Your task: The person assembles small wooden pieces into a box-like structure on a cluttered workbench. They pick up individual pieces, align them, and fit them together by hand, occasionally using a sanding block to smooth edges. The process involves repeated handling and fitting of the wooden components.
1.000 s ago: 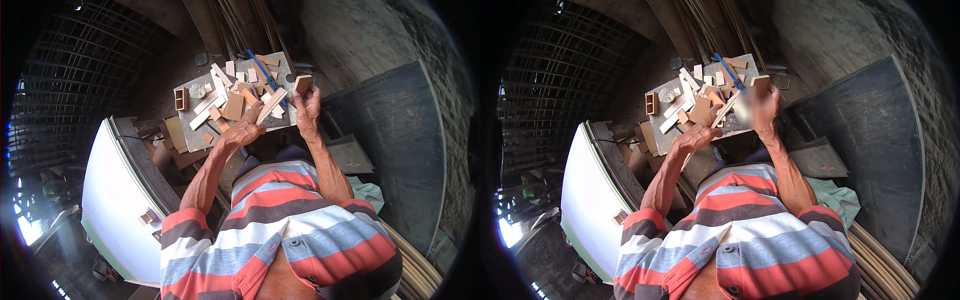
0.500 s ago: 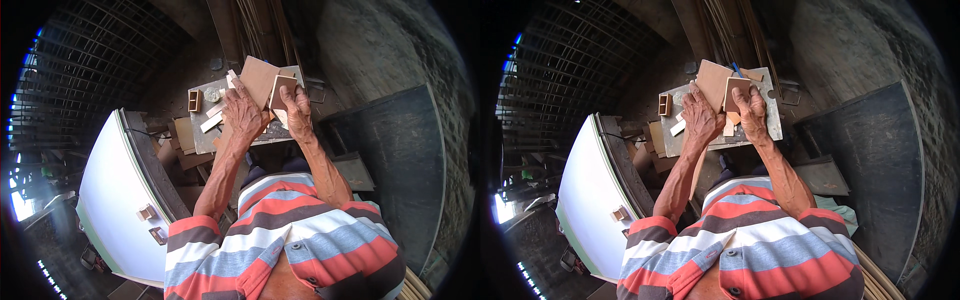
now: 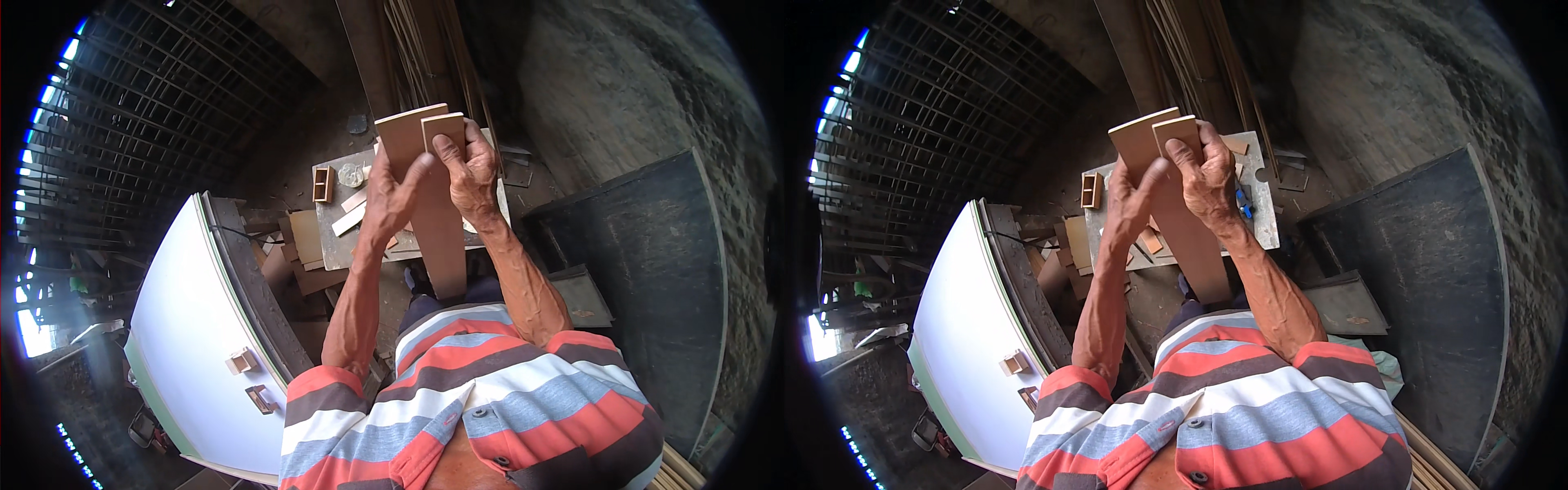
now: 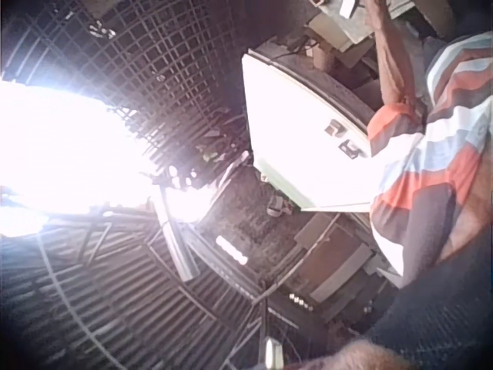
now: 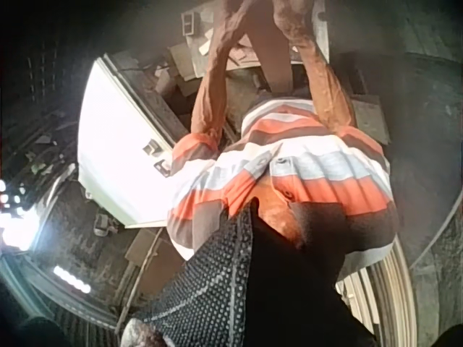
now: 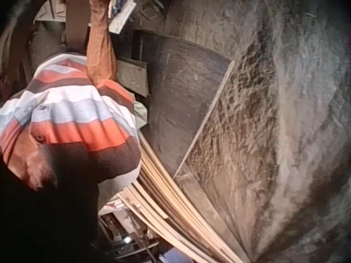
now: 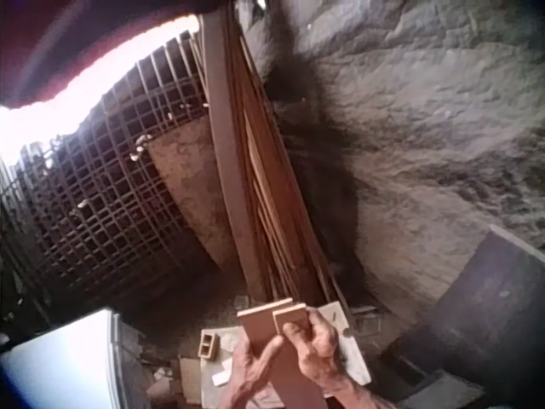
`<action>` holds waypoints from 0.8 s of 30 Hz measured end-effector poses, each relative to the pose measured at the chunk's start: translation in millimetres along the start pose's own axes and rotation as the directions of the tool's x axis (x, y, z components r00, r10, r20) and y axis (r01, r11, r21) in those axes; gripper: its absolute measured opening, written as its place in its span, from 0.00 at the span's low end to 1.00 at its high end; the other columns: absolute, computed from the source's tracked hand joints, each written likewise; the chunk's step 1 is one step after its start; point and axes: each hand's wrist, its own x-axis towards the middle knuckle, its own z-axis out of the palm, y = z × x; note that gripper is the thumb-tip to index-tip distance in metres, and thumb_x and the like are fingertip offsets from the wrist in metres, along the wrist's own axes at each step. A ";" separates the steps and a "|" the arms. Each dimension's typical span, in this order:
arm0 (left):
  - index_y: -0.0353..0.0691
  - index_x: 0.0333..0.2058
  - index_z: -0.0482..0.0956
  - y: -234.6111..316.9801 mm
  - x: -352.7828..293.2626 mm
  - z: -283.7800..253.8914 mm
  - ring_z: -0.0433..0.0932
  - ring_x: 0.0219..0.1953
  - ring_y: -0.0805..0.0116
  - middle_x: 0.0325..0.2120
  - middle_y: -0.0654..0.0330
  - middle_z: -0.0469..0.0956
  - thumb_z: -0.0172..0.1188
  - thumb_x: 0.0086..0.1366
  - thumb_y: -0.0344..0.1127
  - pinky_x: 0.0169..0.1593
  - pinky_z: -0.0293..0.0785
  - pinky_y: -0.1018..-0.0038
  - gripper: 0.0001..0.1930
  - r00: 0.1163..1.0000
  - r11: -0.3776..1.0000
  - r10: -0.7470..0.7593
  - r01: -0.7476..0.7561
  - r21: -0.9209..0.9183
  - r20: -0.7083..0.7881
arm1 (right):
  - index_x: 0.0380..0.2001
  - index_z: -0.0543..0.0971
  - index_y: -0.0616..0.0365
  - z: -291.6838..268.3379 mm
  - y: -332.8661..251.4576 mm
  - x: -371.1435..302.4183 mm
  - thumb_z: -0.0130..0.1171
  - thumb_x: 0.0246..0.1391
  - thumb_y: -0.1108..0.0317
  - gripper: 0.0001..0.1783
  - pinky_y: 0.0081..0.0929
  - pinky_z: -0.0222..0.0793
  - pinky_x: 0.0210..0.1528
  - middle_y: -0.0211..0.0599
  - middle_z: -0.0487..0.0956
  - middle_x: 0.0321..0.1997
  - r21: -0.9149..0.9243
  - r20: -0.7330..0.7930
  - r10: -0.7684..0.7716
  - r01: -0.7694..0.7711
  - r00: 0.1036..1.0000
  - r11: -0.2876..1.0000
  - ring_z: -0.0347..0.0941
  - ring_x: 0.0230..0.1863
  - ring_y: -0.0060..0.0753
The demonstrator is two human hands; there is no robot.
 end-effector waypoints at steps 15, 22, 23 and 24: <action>0.33 0.42 0.79 0.9 10.7 3.6 0.75 0.36 0.75 0.34 0.61 0.80 0.61 0.64 0.44 0.40 0.72 0.76 0.18 0.947 0.990 -0.090 0.052 -0.130 -0.307 | 0.57 0.69 0.59 7.0 -1.4 -10.9 0.53 0.57 0.76 0.24 0.31 0.71 0.44 0.44 0.76 0.43 -0.376 0.062 -0.254 0.258 0.965 0.890 0.74 0.43 0.40; 0.33 0.42 0.79 -10.7 26.3 -9.1 0.76 0.34 0.74 0.34 0.60 0.80 0.62 0.63 0.44 0.38 0.73 0.76 0.18 0.969 0.943 -0.068 -0.016 -0.333 -0.238 | 0.59 0.68 0.57 -0.5 -4.0 9.9 0.59 0.53 0.71 0.28 0.31 0.73 0.49 0.47 0.77 0.49 -0.566 0.283 -0.190 0.324 0.940 0.758 0.76 0.47 0.43; 0.32 0.43 0.77 -12.0 28.4 -11.2 0.77 0.35 0.73 0.36 0.59 0.79 0.62 0.63 0.44 0.38 0.74 0.76 0.19 0.970 0.943 -0.068 -0.014 -0.332 -0.234 | 0.59 0.68 0.58 0.6 -7.1 11.6 0.61 0.52 0.69 0.29 0.32 0.73 0.49 0.48 0.77 0.50 -0.578 0.311 -0.172 0.330 0.935 0.746 0.76 0.48 0.44; 0.32 0.44 0.76 -12.6 29.4 -12.6 0.77 0.36 0.72 0.37 0.58 0.78 0.62 0.64 0.43 0.39 0.75 0.75 0.19 0.970 0.944 -0.068 -0.012 -0.330 -0.231 | 0.59 0.67 0.60 2.6 -6.6 13.0 0.62 0.50 0.66 0.32 0.34 0.73 0.49 0.50 0.76 0.49 -0.596 0.318 -0.250 0.398 0.914 0.697 0.76 0.47 0.47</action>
